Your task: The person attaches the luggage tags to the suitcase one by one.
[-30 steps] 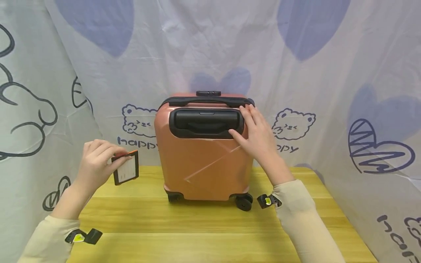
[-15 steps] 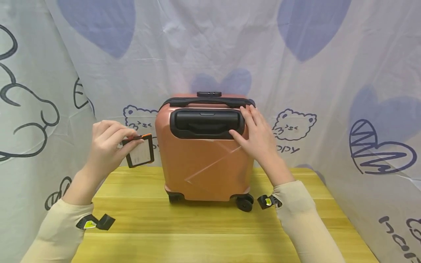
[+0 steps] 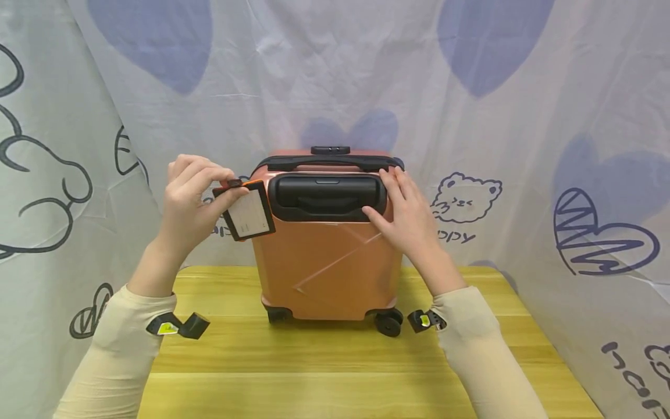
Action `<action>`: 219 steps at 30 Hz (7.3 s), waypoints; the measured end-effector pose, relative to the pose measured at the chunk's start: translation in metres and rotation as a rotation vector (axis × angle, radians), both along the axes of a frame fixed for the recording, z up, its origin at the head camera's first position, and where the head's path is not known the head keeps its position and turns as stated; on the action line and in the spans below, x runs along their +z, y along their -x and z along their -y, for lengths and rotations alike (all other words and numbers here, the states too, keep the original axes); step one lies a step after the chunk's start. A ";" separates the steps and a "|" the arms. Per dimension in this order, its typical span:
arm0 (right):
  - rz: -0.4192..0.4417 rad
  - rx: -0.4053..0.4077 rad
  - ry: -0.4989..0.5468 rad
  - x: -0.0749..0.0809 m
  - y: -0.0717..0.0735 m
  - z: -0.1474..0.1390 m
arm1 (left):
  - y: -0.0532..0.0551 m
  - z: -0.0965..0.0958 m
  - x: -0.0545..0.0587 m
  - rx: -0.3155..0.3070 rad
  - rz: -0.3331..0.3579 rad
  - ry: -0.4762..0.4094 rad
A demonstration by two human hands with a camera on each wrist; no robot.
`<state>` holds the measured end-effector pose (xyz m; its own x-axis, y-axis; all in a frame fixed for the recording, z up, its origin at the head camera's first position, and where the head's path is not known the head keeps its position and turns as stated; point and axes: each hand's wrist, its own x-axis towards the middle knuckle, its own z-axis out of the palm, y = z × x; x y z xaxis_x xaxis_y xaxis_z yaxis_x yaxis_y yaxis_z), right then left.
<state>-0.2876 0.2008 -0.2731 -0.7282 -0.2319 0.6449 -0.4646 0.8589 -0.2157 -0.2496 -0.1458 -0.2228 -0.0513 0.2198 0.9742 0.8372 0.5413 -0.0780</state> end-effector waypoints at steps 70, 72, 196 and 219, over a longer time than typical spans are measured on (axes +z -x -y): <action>-0.025 0.004 0.023 0.000 0.003 -0.003 | 0.076 -0.100 0.026 -0.187 0.738 -0.188; -0.030 0.004 0.023 0.000 0.003 -0.003 | 0.076 -0.100 0.029 -0.150 0.792 -0.156; 0.489 0.217 0.578 0.104 0.085 0.064 | 0.063 -0.098 0.006 -0.218 0.811 -0.124; 0.446 0.272 0.806 0.098 0.088 0.069 | 0.082 -0.098 0.027 -0.011 0.744 -0.020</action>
<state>-0.3753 0.1323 -0.1753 -0.9318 -0.0378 0.3610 -0.3586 0.2501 -0.8994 -0.3319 -0.0476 -0.1961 -0.6970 0.2073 0.6864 0.6705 0.5278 0.5215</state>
